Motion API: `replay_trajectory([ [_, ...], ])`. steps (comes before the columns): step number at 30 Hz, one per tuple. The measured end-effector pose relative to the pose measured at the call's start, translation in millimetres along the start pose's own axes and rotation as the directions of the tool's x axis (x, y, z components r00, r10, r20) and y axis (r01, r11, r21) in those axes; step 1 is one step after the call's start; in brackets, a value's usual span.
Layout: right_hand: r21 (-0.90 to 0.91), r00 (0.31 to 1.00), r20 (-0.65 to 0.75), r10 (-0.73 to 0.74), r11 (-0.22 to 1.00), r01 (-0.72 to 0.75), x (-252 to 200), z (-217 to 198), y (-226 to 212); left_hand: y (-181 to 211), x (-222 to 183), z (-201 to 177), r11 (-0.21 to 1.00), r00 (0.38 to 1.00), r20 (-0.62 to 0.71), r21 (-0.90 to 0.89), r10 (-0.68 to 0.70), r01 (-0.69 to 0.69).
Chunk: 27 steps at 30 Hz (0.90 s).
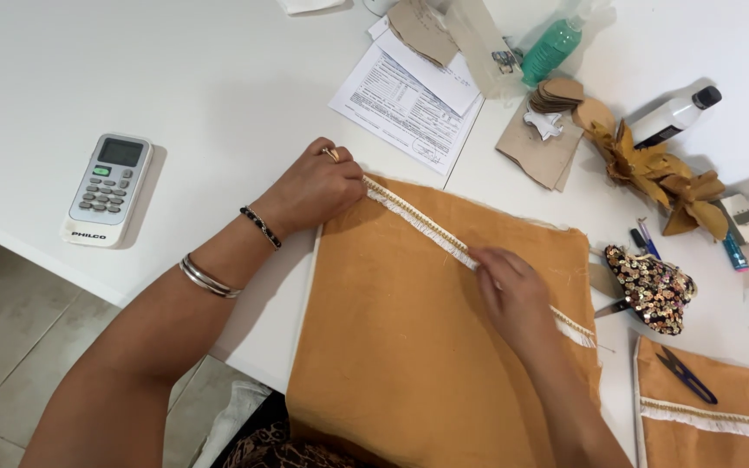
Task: Aligning and smoothing decorative fringe trim onto fabric squares on a work table
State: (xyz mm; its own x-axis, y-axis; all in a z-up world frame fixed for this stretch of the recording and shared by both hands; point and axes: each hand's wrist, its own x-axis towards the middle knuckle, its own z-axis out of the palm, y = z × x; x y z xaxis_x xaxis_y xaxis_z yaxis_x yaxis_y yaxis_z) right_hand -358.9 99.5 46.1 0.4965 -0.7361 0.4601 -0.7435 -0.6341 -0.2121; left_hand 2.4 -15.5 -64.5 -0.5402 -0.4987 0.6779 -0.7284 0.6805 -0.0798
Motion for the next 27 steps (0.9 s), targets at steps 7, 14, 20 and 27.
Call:
replay_trajectory([
  [7, -0.061, 0.991, 0.057, 0.122, 0.991, -0.118, 25, 39, 0, 3, 6, -3, 0.992, 0.997, -0.005, 0.099, 0.081, -0.080],
  [14, 0.008, 0.960, 0.108, 0.260, 0.965, -0.262, 31, 44, -2, 10, 16, -13, 0.988, 0.996, 0.043, 0.135, 0.076, -0.081],
  [20, 0.029, 0.961, 0.125, 0.246, 0.968, -0.251, 36, 41, -5, 7, 13, -15, 0.992, 0.997, 0.007, 0.104, 0.076, -0.076],
  [27, -0.010, 0.977, 0.100, 0.189, 0.982, -0.189, 63, 62, -13, 10, 15, -9, 0.996, 0.996, -0.023, 0.040, 0.084, -0.083],
])
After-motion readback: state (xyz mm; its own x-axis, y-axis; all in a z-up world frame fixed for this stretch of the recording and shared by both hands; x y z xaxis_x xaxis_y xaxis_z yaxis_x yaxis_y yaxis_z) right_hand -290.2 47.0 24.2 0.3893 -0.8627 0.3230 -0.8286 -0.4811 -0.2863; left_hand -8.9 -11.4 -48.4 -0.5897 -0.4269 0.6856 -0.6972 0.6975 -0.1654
